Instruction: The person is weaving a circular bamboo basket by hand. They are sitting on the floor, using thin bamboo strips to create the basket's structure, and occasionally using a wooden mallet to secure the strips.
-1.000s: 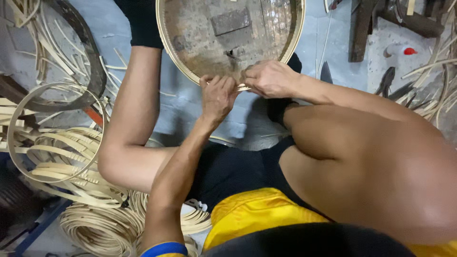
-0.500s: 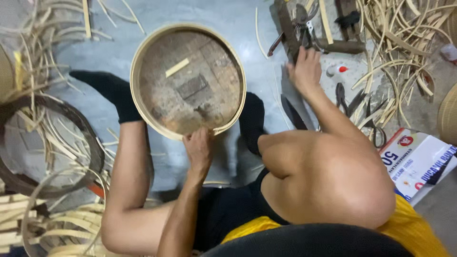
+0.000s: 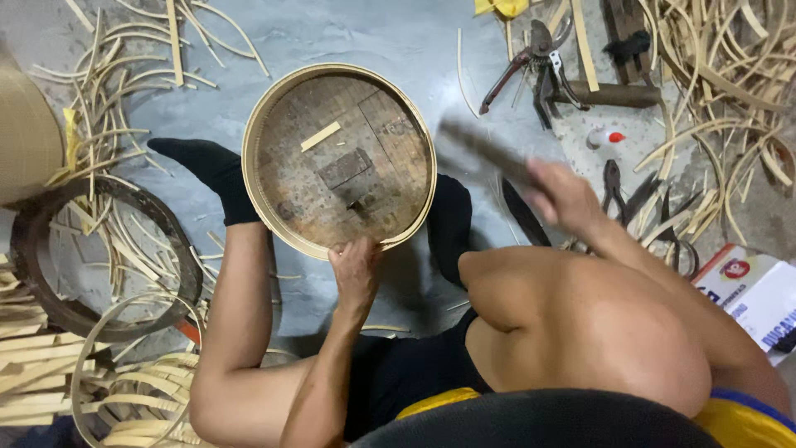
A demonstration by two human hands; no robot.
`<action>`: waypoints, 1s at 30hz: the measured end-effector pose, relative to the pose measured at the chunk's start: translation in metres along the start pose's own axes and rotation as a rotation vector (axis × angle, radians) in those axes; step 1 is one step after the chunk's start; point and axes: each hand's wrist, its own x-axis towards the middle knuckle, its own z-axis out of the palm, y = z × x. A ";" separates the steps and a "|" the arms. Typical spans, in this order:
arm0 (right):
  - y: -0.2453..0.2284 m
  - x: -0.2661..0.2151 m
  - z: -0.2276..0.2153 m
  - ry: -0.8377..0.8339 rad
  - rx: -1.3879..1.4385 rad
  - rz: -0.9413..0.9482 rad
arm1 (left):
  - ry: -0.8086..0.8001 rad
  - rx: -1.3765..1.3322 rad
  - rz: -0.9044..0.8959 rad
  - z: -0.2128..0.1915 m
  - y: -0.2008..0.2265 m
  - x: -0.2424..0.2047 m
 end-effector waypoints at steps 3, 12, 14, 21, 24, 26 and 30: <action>-0.039 0.002 -0.019 -0.217 0.001 -0.178 | -0.023 0.013 -0.046 -0.001 0.002 0.002; -0.035 0.083 -0.015 -0.126 -0.182 -0.087 | 0.111 -0.042 0.026 0.012 -0.007 -0.001; -0.031 0.109 -0.007 -0.024 -0.127 -0.138 | 0.121 0.000 0.040 0.016 -0.010 0.008; -0.036 0.200 0.005 -0.144 -0.267 -0.074 | 0.091 0.037 0.016 0.015 0.003 0.001; -0.055 0.214 0.012 -0.237 -0.265 -0.023 | 0.002 -0.004 -0.029 0.003 0.008 0.002; -0.073 0.227 0.018 -0.249 -0.288 0.026 | 0.129 -0.254 0.057 -0.016 -0.005 0.013; -0.116 0.215 0.035 -0.077 -0.007 -0.152 | 0.553 -0.276 -0.190 -0.058 -0.069 0.041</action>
